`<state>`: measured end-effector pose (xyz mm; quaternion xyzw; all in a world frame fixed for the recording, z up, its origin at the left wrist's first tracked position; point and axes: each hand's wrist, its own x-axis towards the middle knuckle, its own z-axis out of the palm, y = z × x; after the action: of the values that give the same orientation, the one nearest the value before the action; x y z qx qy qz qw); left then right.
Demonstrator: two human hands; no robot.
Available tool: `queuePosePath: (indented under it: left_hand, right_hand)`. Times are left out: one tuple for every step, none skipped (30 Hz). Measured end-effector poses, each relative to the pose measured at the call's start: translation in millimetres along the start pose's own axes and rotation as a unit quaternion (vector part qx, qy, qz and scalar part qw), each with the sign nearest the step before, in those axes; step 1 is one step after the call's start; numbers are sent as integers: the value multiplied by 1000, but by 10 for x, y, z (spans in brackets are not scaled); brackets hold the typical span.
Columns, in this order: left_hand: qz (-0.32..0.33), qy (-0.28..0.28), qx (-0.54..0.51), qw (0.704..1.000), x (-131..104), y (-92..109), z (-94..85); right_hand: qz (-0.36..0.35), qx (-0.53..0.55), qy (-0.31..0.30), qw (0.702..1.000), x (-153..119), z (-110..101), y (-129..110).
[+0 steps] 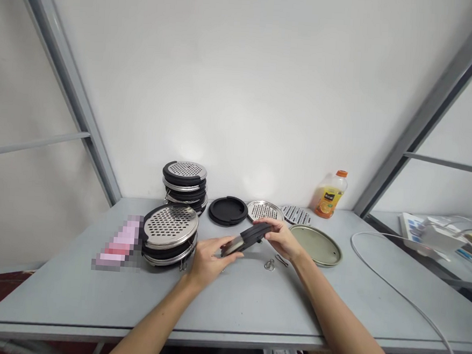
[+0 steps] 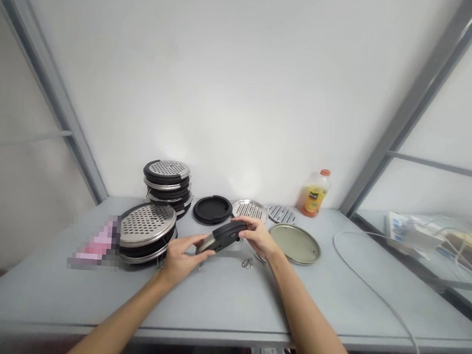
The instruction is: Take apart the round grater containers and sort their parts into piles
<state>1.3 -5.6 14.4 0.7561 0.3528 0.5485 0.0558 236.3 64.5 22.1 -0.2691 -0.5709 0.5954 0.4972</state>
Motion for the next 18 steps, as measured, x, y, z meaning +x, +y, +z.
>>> queuePosePath:
  left_hand:
    - [5,1,0,1000,-1,10,-1]
    - [10,5,-1,1000,-3,17,1]
    - [14,9,-4,1000,-5,20,5]
    - [13,12,-11,1000,-8,20,9]
    - [7,14,-20,1000,-10,18,15]
    - [-3,16,-31,999,-12,14,19]
    - [-13,15,-42,999,-12,10,22]
    - [-22,16,-51,998,-11,7,23]
    - [-26,17,-56,998,-8,6,21]
    - [-24,21,-58,998,-4,6,17]
    - [-17,26,-58,998,1,9,12]
    - [-10,28,-58,998,6,13,6]
    - [-3,29,-58,998,11,19,1]
    - [0,26,-60,998,15,25,-3]
    - [1,22,-61,998,19,32,-5]
    - [0,19,-63,998,22,38,-3]
    - [-3,17,-63,998,23,44,1]
    - [-6,18,-62,998,22,48,7]
  right_hand:
    - [1,4,-4,1000,2,-11,13]
    - [1,8,-7,1000,5,-25,27]
    - [0,13,-8,1000,10,-39,43]
    - [-2,17,-6,1000,15,-52,59]
    - [-4,22,-1,1000,20,-62,73]
    - [-5,26,7,1000,26,-69,84]
    - [-4,28,15,999,30,-72,93]
    - [-3,29,22,999,34,-74,98]
    - [-3,28,27,999,36,-75,99]
    - [-4,26,27,999,38,-76,97]
    - [-4,25,23,999,40,-78,92]
    - [-3,26,15,1000,40,-81,85]
    - [-2,29,7,1000,41,-86,78]
    - [-1,34,1,999,41,-93,70]
    - [0,40,-2,999,42,-100,63]
    - [-1,45,-2,999,42,-107,57]
    - [-3,50,-1,999,43,-113,53]
    - [-5,53,1,999,44,-118,52]
